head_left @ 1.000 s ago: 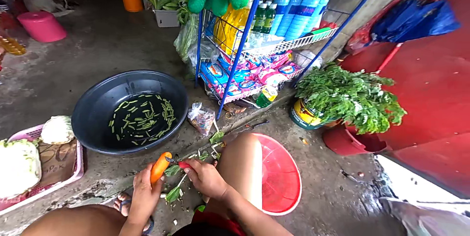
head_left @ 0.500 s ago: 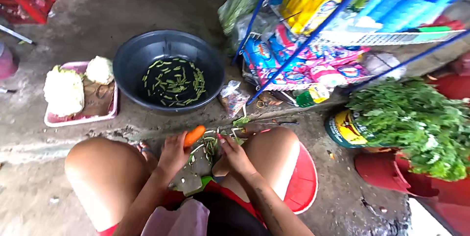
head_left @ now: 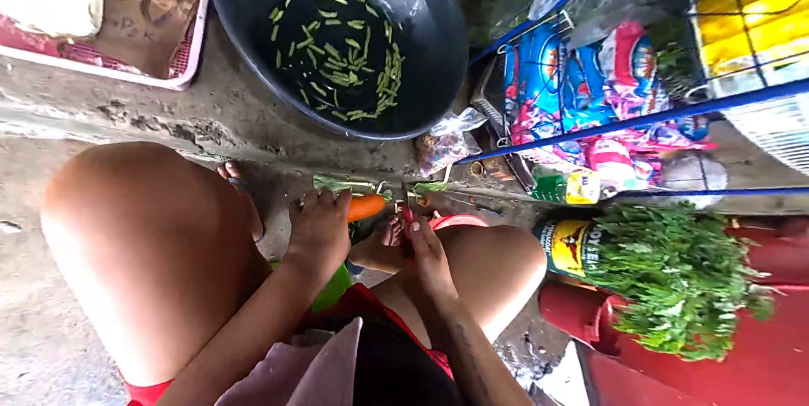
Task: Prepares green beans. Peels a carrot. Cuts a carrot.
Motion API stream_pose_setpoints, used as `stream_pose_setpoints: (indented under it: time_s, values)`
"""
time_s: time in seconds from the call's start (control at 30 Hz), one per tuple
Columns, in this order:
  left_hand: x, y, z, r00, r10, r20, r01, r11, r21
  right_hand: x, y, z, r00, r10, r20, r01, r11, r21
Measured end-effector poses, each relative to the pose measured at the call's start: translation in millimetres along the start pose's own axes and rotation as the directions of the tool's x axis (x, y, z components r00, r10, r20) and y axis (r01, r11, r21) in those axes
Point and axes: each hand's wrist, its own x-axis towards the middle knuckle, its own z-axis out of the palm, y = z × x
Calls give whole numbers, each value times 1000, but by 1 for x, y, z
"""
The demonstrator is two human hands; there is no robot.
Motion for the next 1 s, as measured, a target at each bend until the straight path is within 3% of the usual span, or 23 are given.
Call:
stream_pose_setpoints:
  time_s: [0.1, 0.37, 0.7, 0.87, 1.0]
  values:
    - [2, -4, -1, 997, 2, -76, -7, 997, -71, 3, -4, -6, 988, -152, -18, 149, 982, -117]
    - [5, -13, 10, 975, 111, -193, -149, 970, -192, -9, -10, -17, 926, -369, 81, 374, 866, -333]
    - [10, -13, 23, 923, 230, -308, -286, 946, -150, -8, -11, -25, 963, -241, 121, 265, 931, -252]
    - [16, -15, 22, 937, 237, -257, -278, 951, -136, -2, -17, -23, 983, -96, 157, 125, 975, -185]
    - [15, -14, 24, 927, 253, -276, -304, 939, -159, -5, -15, -28, 971, -176, 164, 206, 960, -191]
